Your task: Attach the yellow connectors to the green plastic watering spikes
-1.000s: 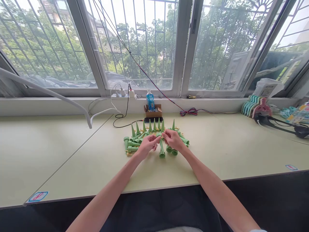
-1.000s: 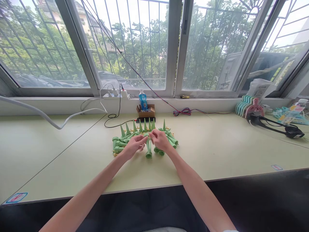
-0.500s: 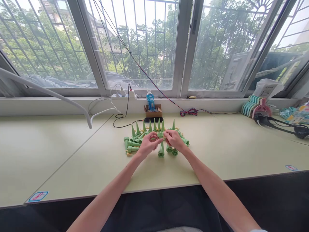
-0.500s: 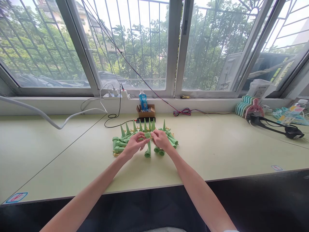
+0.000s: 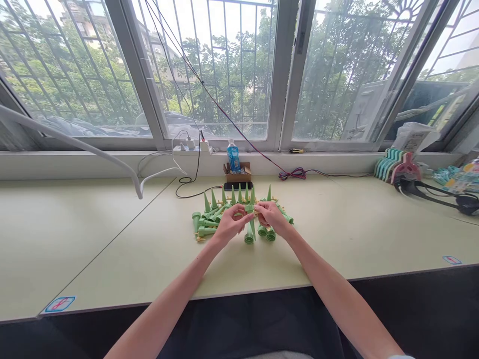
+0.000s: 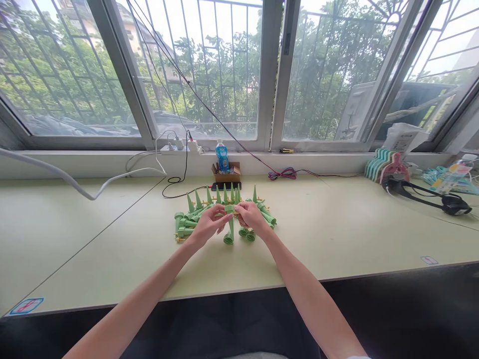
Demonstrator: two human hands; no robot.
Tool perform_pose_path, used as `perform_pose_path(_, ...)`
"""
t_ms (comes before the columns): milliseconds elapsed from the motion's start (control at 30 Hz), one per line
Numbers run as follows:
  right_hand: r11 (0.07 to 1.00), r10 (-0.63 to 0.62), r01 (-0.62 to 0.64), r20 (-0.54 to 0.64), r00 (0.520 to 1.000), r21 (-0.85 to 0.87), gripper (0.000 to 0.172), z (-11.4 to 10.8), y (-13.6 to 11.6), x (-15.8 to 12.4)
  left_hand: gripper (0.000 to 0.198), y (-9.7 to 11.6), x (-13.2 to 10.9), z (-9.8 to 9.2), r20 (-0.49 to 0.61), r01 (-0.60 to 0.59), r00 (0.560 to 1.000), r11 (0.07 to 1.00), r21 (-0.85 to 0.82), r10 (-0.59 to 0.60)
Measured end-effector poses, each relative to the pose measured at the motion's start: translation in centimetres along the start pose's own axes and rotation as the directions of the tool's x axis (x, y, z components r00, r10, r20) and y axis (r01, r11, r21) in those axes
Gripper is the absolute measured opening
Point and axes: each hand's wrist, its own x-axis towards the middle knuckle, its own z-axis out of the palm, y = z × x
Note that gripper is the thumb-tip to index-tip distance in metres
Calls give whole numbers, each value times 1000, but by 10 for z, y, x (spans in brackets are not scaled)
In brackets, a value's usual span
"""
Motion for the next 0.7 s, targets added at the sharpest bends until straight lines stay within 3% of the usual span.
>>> perform_pose_path(267,991,-2,-6,58,998,136,24,-1,0,0,41,-1,1,2,-20,-56,998,997,-61,55)
perform_pose_path(533,970,50,-83,147,988,230,24,-1,-9,-4,42,-1,1,4,-65,-86,994,995,-51,83)
perform_pose_path(700,952,77,-124,174,982,278,22,-1,-12,-4,41,-3,1,5,-63,-164,984,986,-2,164)
